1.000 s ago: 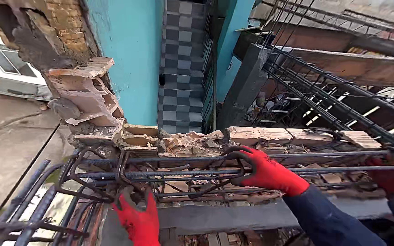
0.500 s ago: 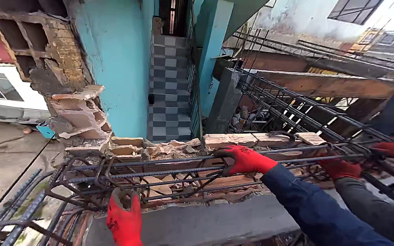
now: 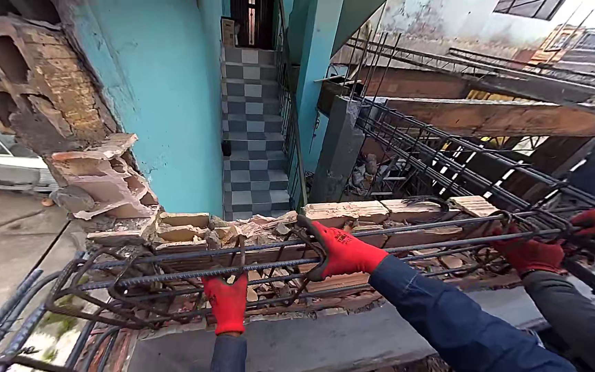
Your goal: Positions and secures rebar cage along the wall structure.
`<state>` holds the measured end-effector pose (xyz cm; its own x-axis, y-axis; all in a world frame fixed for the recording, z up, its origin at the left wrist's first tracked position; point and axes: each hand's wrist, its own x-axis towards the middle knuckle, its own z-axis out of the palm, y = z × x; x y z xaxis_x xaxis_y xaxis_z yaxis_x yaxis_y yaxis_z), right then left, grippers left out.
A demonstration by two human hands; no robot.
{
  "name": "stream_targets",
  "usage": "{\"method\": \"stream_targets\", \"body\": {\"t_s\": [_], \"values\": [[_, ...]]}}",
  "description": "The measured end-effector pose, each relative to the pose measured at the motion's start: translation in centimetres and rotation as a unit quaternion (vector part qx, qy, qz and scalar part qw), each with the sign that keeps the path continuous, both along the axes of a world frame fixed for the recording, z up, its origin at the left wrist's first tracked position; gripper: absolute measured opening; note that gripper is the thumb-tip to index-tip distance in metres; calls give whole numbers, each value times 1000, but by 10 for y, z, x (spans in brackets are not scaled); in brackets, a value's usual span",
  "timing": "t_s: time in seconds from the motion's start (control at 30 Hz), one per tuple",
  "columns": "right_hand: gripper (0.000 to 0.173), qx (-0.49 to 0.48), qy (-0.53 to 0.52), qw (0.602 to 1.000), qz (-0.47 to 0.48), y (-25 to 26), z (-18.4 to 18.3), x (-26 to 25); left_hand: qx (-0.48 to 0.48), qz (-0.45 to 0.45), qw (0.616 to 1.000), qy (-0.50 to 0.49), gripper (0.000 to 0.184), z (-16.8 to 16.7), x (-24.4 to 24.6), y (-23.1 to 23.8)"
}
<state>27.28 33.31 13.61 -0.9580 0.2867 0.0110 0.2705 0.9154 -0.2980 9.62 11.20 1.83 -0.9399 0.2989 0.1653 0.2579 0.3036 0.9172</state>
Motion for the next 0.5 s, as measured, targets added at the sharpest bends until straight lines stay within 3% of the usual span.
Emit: {"method": "stream_targets", "body": {"t_s": [0.1,0.2,0.27,0.37,0.5], "values": [[123,38,-29,999,20,7,-1,1,-84,-77,993,-36,100,-15,-11,-4],[120,41,-15,999,2,17,-7,3,-104,-228,964,-89,91,-12,-27,-1],[121,16,7,1000,13,24,-15,3,-90,-282,952,-75,86,-10,-24,6],[111,-52,64,995,50,32,-19,11,-55,-301,951,-38,89,-9,5,26],[84,3,122,992,41,55,-30,37,-35,-310,950,-11,93,-8,36,53]]}}
